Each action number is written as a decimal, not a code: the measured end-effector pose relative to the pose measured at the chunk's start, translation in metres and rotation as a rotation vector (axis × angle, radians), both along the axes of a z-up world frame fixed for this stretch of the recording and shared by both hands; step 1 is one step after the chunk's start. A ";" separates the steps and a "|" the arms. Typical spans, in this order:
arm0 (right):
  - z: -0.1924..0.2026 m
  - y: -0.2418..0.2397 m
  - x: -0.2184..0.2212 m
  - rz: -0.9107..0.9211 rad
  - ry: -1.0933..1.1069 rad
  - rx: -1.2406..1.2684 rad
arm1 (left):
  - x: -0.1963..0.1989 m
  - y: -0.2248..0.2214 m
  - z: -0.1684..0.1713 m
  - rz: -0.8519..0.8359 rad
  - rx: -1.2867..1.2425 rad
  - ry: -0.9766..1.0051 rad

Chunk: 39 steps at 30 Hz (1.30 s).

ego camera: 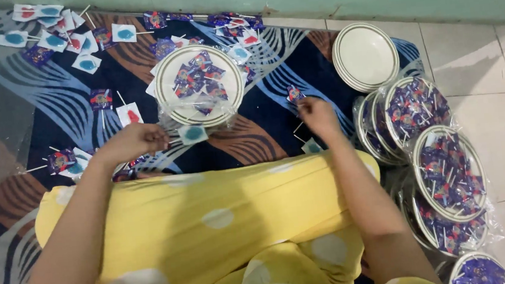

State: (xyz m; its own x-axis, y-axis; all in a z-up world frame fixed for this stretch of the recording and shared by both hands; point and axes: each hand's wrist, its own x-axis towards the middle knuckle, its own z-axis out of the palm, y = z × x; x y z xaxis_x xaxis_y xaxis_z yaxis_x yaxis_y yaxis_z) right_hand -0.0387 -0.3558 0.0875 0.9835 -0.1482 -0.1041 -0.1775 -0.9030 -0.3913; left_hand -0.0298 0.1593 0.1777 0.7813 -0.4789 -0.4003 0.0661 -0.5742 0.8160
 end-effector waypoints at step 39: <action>-0.042 -0.006 0.008 -0.290 -0.149 0.116 | -0.001 -0.099 -0.122 0.493 0.500 -0.950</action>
State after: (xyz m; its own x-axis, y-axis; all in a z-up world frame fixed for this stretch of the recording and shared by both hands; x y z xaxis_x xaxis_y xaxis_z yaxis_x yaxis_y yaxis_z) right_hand -0.0310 -0.3617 0.0455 0.9076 -0.4198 0.0054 -0.3535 -0.7711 -0.5295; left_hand -0.0303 0.0602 0.0560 0.9235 0.0026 0.3835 -0.1425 -0.9261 0.3494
